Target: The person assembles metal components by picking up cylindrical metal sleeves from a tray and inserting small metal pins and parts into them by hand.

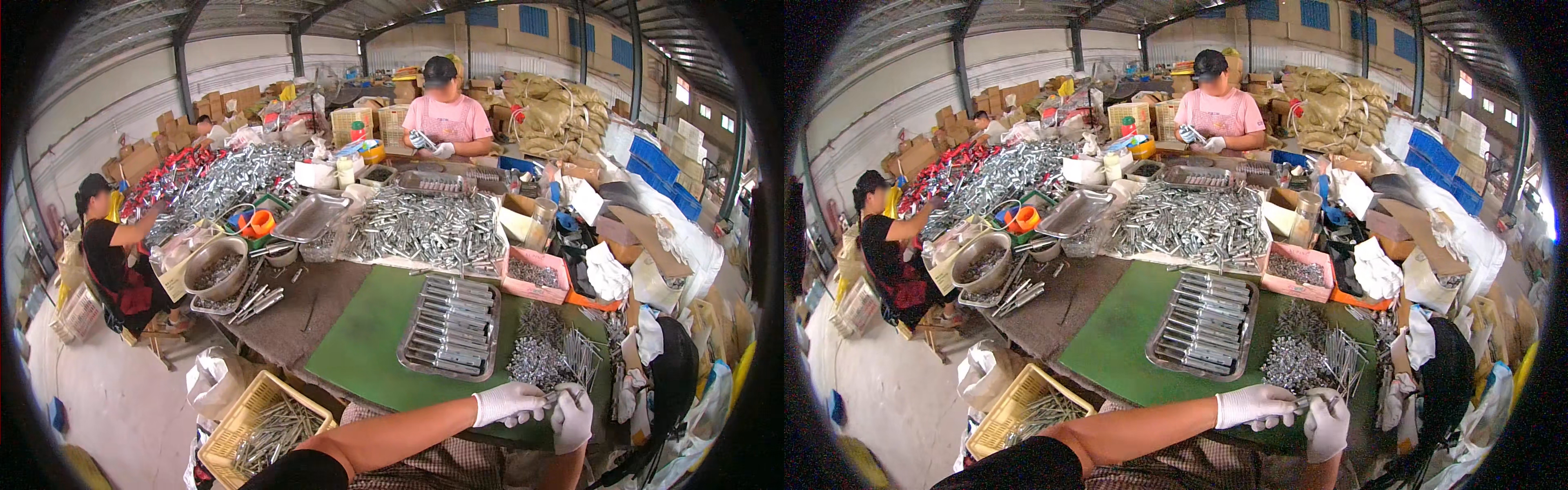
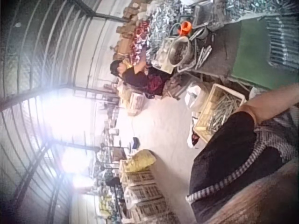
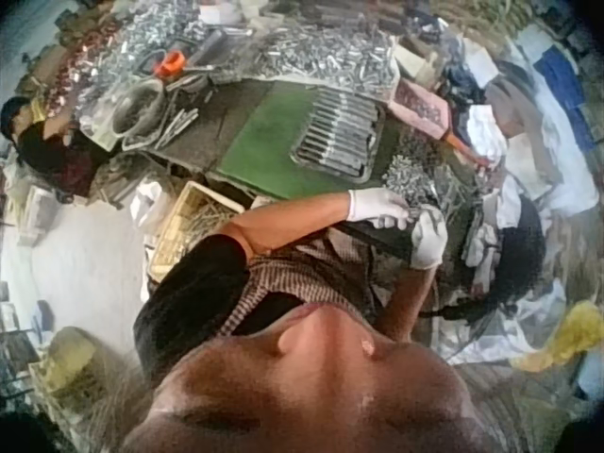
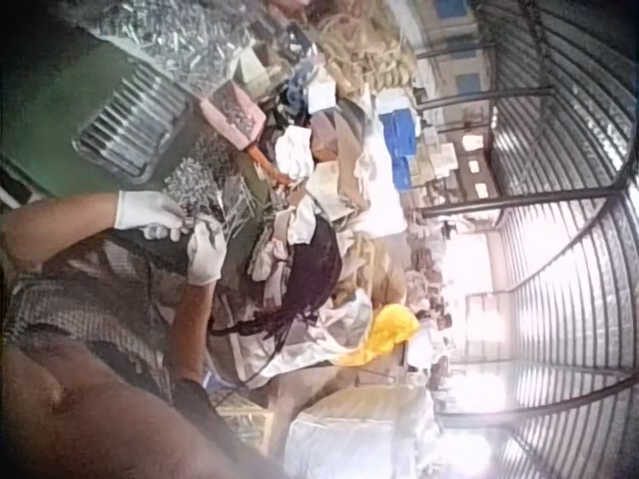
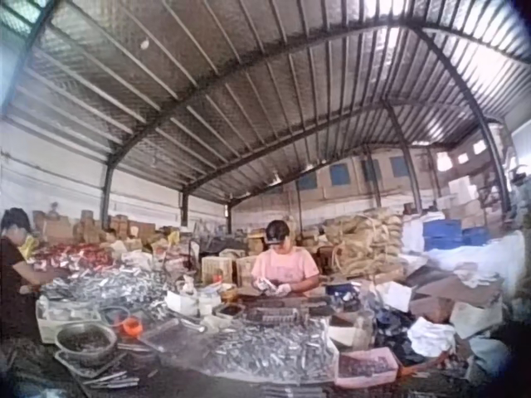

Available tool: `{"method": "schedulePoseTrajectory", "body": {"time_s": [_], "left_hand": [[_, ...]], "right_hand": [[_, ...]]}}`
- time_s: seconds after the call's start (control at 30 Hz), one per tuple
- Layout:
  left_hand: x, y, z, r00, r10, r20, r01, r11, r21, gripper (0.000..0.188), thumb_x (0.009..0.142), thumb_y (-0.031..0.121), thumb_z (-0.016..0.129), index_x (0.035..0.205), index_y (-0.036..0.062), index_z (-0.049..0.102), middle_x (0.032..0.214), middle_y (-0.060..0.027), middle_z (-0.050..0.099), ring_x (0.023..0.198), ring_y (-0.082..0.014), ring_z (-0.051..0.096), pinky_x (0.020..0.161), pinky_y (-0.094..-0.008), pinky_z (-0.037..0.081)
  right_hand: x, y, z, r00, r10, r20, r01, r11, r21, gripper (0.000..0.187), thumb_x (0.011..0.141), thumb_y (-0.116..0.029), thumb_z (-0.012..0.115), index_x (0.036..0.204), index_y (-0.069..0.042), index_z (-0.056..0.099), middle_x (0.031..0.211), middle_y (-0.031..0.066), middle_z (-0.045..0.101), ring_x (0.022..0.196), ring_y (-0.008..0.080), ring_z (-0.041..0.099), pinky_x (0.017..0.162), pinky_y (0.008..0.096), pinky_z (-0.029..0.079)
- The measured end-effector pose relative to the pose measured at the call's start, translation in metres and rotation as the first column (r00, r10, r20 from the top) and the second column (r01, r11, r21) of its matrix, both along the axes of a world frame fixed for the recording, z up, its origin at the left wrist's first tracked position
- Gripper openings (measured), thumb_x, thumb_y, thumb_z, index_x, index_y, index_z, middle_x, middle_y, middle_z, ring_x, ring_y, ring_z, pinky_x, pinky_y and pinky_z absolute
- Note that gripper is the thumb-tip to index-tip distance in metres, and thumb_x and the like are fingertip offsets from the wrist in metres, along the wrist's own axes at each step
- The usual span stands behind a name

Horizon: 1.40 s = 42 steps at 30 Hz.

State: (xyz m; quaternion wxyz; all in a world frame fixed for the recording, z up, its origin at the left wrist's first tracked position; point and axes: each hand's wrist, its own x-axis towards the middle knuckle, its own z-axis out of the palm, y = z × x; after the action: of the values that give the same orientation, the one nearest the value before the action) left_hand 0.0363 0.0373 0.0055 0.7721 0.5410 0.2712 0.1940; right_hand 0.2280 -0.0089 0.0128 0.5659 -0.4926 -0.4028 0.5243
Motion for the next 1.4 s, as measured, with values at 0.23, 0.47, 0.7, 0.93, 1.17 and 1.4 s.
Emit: {"method": "schedulePoseTrajectory", "body": {"time_s": [0.23, 0.47, 0.7, 0.93, 1.17, 1.4], "left_hand": [[-0.004, 0.001, 0.001, 0.999, 0.017, -0.044, -0.015, 0.999, 0.040, 0.037, 0.096, 0.039, 0.056, 0.116, 0.0085, 0.061, 0.087, 0.0039, 0.060, 0.061, -0.0036, 0.046, 0.046, -0.0193, 0.039], [-0.006, 0.007, 0.021, 0.932, 0.099, -0.349, 0.048, 0.920, 0.389, 0.034, 0.093, 0.033, 0.055, 0.112, 0.0062, 0.065, 0.084, -0.0053, 0.069, 0.069, -0.0159, 0.063, 0.056, -0.0321, 0.051], [0.019, 0.025, 0.057, 0.674, 0.426, -0.604, 0.510, 0.323, 0.797, 0.020, 0.087, 0.018, 0.058, 0.091, 0.0027, 0.070, 0.088, -0.0177, 0.071, 0.082, -0.0346, 0.070, 0.077, -0.0458, 0.055], [0.071, 0.021, 0.092, 0.541, 0.538, -0.647, 0.802, -0.099, 0.589, 0.014, 0.079, 0.022, 0.067, 0.084, 0.0138, 0.077, 0.086, -0.0046, 0.074, 0.078, -0.0221, 0.071, 0.065, -0.0355, 0.053], [0.012, 0.029, 0.106, 0.594, 0.600, -0.536, 0.627, 0.071, 0.775, 0.012, 0.081, 0.016, 0.062, 0.083, 0.0072, 0.071, 0.079, -0.0093, 0.070, 0.080, -0.0278, 0.071, 0.069, -0.0407, 0.058], [0.002, -0.002, 0.034, 0.743, 0.668, 0.035, -0.359, 0.355, 0.863, 0.027, 0.087, 0.034, 0.067, 0.091, 0.0072, 0.065, 0.085, -0.0159, 0.065, 0.080, -0.0368, 0.064, 0.069, -0.0442, 0.052]], "right_hand": [[0.004, 0.003, -0.001, 0.996, 0.067, 0.060, -0.070, 0.996, 0.049, 0.015, 0.096, -0.012, 0.053, 0.104, -0.002, 0.059, 0.061, -0.0011, 0.048, 0.042, 0.0050, 0.036, 0.036, 0.0224, 0.024], [0.019, 0.022, -0.023, 0.971, -0.230, -0.070, 0.227, 0.973, -0.040, 0.018, 0.102, -0.027, 0.046, 0.108, -0.011, 0.051, 0.076, 0.0078, 0.062, 0.043, 0.0110, 0.048, 0.034, 0.0228, 0.031], [0.012, 0.029, -0.035, 0.978, -0.163, -0.129, 0.141, 0.977, -0.162, 0.026, 0.101, -0.034, 0.049, 0.109, -0.009, 0.051, 0.072, 0.0111, 0.063, 0.047, 0.0193, 0.060, 0.036, 0.0256, 0.038], [0.026, 0.028, -0.036, 0.940, 0.071, -0.334, -0.116, 0.986, -0.116, 0.025, 0.097, -0.031, 0.055, 0.103, -0.007, 0.058, 0.075, 0.0017, 0.060, 0.047, 0.0092, 0.051, 0.037, 0.0211, 0.035], [0.022, 0.018, -0.021, 0.959, 0.037, -0.282, -0.071, 0.991, -0.112, 0.016, 0.100, -0.025, 0.051, 0.097, -0.010, 0.054, 0.069, 0.0011, 0.053, 0.041, 0.0095, 0.043, 0.034, 0.0221, 0.030], [-0.017, 0.028, -0.009, 0.887, -0.018, -0.461, 0.062, 0.995, 0.081, 0.036, 0.102, -0.043, 0.048, 0.106, -0.007, 0.053, 0.098, 0.0097, 0.066, 0.053, 0.0074, 0.051, 0.036, 0.0167, 0.027]]}}
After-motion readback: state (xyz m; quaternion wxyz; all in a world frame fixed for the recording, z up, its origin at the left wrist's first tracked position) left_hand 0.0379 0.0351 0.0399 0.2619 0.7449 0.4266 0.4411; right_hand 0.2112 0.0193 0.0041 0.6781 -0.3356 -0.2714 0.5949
